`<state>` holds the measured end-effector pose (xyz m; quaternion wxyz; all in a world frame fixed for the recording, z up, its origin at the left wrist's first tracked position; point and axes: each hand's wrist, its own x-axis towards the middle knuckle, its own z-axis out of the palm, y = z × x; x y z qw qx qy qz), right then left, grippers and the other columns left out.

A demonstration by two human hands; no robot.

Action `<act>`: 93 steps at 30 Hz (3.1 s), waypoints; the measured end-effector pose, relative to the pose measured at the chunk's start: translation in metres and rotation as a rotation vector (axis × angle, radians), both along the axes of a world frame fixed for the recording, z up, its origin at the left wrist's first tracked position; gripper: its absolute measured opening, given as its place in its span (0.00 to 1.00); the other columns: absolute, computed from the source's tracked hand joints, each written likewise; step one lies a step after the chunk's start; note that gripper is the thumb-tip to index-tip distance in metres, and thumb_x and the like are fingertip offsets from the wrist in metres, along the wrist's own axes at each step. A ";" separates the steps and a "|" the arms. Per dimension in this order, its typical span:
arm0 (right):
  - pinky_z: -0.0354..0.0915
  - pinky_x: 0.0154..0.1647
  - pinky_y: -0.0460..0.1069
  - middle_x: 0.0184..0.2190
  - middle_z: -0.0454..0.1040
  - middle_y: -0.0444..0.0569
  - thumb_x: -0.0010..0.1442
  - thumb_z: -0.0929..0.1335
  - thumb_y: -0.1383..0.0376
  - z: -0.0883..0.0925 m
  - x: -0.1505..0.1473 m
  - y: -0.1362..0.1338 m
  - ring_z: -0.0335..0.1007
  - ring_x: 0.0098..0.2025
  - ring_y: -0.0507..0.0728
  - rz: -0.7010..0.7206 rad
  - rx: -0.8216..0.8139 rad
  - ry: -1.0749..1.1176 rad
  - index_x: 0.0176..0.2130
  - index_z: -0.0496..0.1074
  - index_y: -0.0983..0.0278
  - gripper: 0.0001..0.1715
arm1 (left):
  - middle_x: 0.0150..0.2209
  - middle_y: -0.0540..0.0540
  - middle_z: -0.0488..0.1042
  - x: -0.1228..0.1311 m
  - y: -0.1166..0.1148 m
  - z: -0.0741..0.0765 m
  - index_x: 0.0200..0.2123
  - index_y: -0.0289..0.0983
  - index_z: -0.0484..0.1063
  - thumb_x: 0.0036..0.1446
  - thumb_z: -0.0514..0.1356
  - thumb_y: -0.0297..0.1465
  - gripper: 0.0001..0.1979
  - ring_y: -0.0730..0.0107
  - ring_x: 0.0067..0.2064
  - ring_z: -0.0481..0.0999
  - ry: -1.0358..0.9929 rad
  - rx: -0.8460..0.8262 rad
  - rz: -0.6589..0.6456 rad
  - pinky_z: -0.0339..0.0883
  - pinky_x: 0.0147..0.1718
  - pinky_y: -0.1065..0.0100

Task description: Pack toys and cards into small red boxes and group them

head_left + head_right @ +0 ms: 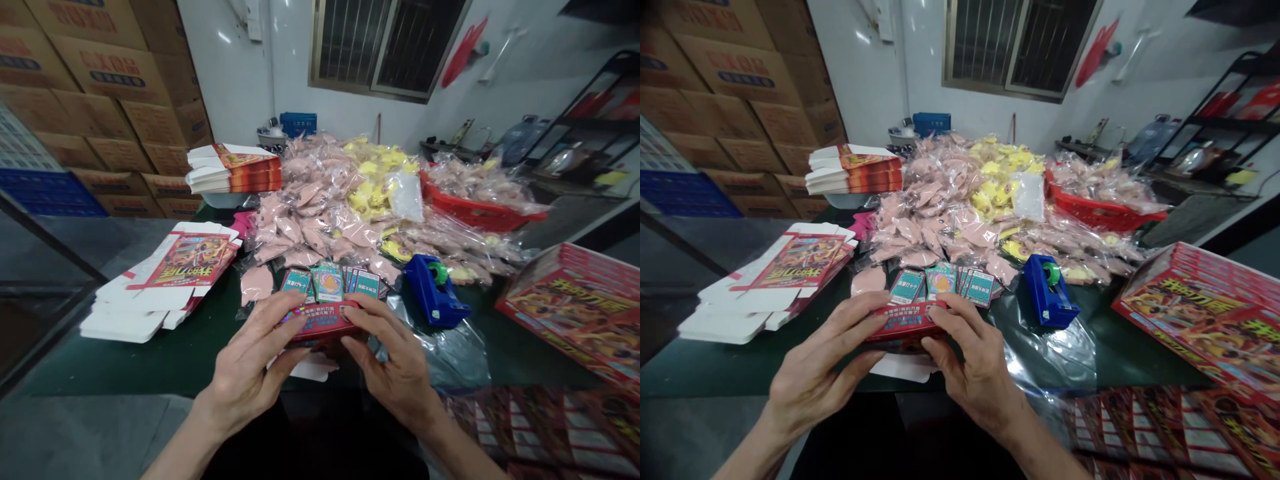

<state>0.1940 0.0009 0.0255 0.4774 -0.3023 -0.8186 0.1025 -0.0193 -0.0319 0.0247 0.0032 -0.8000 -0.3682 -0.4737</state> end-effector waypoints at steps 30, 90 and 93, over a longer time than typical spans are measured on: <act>0.63 0.51 0.57 0.53 0.66 0.56 0.58 0.65 0.74 0.018 -0.017 0.014 0.63 0.55 0.59 -0.026 0.257 -0.200 0.60 0.57 0.58 0.32 | 0.45 0.41 0.75 0.024 0.037 -0.022 0.54 0.40 0.62 0.50 0.65 0.33 0.27 0.61 0.43 0.77 -0.334 -0.023 0.132 0.73 0.41 0.64; 0.65 0.51 0.56 0.50 0.65 0.52 0.57 0.67 0.70 -0.039 -0.027 0.037 0.64 0.51 0.58 -0.097 -0.015 0.194 0.56 0.60 0.57 0.29 | 0.44 0.43 0.73 0.016 0.044 -0.038 0.49 0.38 0.66 0.48 0.63 0.18 0.24 0.65 0.45 0.74 -0.464 0.063 0.027 0.71 0.44 0.64; 0.65 0.53 0.57 0.53 0.66 0.52 0.58 0.67 0.69 -0.047 -0.028 0.038 0.66 0.52 0.59 -0.122 -0.038 0.211 0.60 0.54 0.56 0.34 | 0.48 0.40 0.72 0.018 0.043 -0.041 0.55 0.39 0.60 0.50 0.63 0.20 0.29 0.62 0.47 0.74 -0.493 0.020 0.069 0.71 0.46 0.61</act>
